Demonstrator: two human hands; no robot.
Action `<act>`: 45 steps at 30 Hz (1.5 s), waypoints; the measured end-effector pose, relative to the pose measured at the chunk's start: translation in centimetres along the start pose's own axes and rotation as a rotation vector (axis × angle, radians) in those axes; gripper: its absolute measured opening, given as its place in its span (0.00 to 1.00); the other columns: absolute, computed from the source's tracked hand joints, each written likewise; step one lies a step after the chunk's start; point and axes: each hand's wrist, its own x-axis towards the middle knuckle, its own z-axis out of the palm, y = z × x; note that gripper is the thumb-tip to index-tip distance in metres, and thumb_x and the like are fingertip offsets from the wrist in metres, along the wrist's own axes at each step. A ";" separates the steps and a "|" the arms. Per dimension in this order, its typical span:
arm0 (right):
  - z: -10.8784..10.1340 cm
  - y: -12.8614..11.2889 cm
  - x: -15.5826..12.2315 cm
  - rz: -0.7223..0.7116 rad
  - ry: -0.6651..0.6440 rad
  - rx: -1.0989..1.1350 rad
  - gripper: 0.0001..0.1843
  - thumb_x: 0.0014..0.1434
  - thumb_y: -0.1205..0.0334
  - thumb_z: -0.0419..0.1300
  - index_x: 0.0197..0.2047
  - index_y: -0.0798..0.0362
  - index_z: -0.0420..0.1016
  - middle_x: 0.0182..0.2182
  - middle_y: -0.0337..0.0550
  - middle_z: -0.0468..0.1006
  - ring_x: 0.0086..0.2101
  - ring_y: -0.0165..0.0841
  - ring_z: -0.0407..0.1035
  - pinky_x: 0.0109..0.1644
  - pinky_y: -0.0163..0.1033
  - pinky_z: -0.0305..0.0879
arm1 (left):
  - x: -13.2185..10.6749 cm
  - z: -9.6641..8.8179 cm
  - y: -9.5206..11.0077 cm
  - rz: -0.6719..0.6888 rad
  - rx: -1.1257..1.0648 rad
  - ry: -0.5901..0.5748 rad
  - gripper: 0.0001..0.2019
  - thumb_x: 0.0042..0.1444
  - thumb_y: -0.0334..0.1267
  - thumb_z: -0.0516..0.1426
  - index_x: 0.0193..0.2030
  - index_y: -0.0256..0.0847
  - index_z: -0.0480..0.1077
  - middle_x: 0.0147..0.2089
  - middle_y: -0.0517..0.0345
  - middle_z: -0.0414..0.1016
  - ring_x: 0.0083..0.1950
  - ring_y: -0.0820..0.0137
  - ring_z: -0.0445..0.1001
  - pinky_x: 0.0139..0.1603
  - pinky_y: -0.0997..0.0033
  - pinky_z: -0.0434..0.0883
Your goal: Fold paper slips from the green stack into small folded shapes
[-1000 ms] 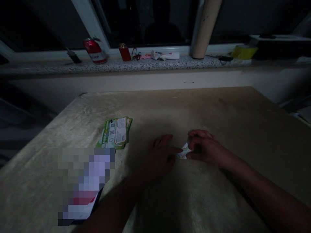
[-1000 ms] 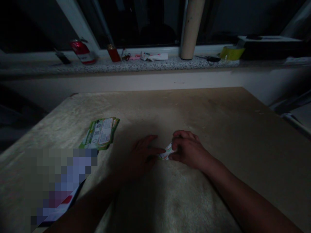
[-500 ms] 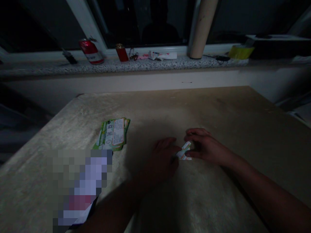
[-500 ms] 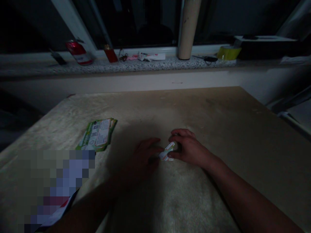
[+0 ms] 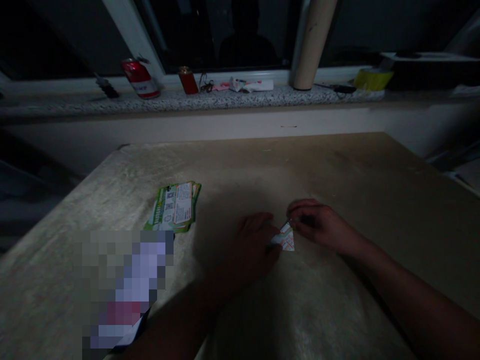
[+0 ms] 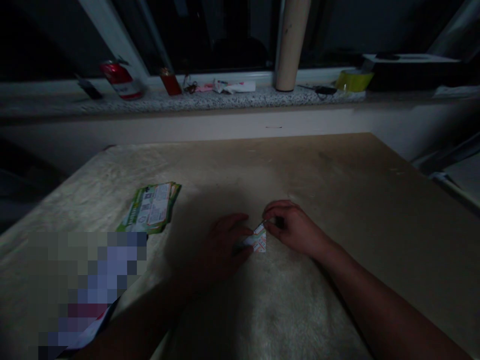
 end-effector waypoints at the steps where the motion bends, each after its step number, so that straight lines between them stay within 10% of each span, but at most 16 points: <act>1: 0.1 -0.1 0.0 0.038 -0.001 0.057 0.06 0.62 0.61 0.62 0.39 0.52 0.81 0.41 0.48 0.82 0.42 0.40 0.77 0.50 0.47 0.73 | 0.0 0.0 0.0 -0.001 -0.008 0.004 0.13 0.61 0.38 0.61 0.52 0.42 0.76 0.66 0.47 0.67 0.68 0.56 0.63 0.70 0.52 0.59; 13: 1.6 -2.5 -0.1 0.245 0.101 0.599 0.11 0.49 0.56 0.75 0.32 0.52 0.82 0.29 0.40 0.83 0.31 0.33 0.76 0.38 0.39 0.73 | 1.0 -0.4 0.9 -0.217 -0.546 0.045 0.13 0.65 0.45 0.57 0.41 0.39 0.77 0.37 0.54 0.79 0.39 0.65 0.75 0.42 0.65 0.70; 24: 1.1 -2.4 -0.2 0.344 -0.153 0.937 0.11 0.52 0.53 0.74 0.35 0.50 0.87 0.30 0.40 0.86 0.30 0.31 0.77 0.37 0.35 0.75 | 0.9 -0.6 0.5 -0.317 -1.064 0.014 0.17 0.57 0.51 0.64 0.37 0.36 0.77 0.29 0.59 0.74 0.29 0.73 0.68 0.30 0.74 0.65; 45: 1.7 -2.1 -0.5 0.265 -0.131 0.746 0.08 0.55 0.55 0.72 0.33 0.50 0.85 0.27 0.39 0.83 0.27 0.30 0.74 0.34 0.35 0.72 | 0.5 -0.9 0.6 -0.168 -0.749 0.028 0.12 0.61 0.45 0.59 0.34 0.38 0.76 0.29 0.59 0.74 0.31 0.71 0.70 0.32 0.73 0.64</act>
